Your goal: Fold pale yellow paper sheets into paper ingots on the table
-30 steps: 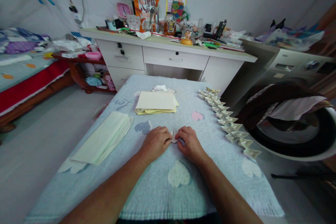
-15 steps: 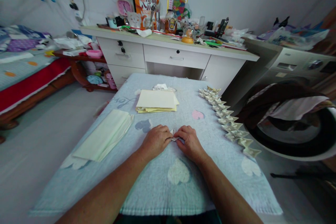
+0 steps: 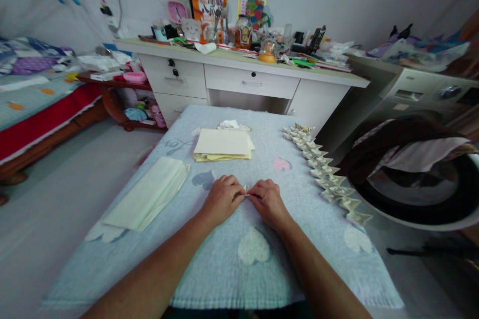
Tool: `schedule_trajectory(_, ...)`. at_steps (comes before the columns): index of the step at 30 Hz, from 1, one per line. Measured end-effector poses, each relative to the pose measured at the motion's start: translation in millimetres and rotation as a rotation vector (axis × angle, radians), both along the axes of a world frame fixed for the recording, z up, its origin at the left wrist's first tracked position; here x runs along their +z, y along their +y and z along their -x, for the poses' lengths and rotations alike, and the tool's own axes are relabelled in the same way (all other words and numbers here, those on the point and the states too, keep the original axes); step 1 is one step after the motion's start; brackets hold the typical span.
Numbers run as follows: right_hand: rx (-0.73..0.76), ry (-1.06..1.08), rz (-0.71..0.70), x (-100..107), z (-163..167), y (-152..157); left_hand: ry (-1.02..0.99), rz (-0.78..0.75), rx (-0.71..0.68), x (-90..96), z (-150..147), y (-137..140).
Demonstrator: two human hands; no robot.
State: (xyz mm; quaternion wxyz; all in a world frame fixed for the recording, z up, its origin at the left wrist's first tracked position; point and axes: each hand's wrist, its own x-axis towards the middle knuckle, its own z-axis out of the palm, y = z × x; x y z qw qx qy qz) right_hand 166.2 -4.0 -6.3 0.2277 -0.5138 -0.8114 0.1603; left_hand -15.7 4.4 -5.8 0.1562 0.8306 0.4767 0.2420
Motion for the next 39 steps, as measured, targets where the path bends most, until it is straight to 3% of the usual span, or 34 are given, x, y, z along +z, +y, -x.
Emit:
schedule_trajectory(20,-0.070,-0.093,0.074,5.4,6.9,2.5,0.005,0.082,0.100,-1.7,5.4,10.0)
schedule_trajectory(31,-0.195,-0.015,0.109,6.6,6.9,1.9,0.018,0.126,0.063,2.2,7.9,9.9)
schedule_trajectory(39,-0.256,-0.073,0.105,6.3,6.4,-0.2,0.045,0.104,0.076,2.4,6.9,10.1)
